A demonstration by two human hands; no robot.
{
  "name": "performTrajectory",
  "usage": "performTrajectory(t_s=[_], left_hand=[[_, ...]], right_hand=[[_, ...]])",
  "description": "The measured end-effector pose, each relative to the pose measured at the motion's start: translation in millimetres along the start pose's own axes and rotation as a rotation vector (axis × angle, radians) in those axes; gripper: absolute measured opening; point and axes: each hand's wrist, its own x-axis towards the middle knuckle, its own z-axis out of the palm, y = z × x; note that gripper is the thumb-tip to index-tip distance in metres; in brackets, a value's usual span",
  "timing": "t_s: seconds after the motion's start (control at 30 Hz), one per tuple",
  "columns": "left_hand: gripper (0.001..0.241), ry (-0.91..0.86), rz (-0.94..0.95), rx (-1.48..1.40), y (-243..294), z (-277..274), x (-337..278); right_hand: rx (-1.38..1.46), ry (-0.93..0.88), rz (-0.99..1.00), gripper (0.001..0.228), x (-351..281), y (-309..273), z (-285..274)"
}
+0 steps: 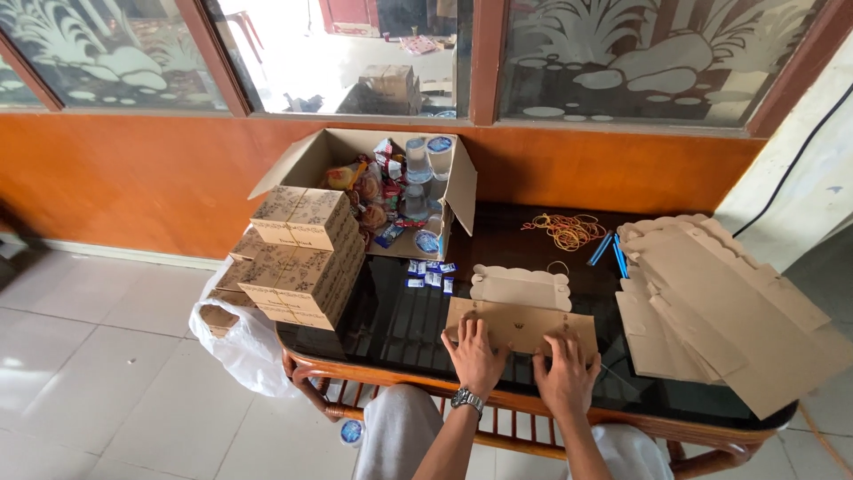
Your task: Folding flat cardboard templates into small rectangular boxes on a table.
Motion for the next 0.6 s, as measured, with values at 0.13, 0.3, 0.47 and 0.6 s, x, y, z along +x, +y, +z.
performTrajectory(t_s=[0.13,0.3,0.47,0.6], left_hand=[[0.044,0.018,0.052,-0.009,-12.8,-8.0,4.2],[0.008,-0.024,0.124,-0.33,-37.1,-20.7,8.2],[0.023,-0.035,0.178,-0.432,-46.9,-20.9,12.6],[0.029,-0.016,0.22,-0.362,-53.4,-11.3,11.5]], right_hand=[[0.003,0.016,-0.006,0.032,-0.8,2.5,3.3],[-0.004,-0.001,0.014,0.032,-1.6,5.6,8.6],[-0.028,-0.031,0.024,0.037,1.0,4.1,6.2],[-0.028,-0.18,0.115,0.056,5.0,-3.8,-4.7]])
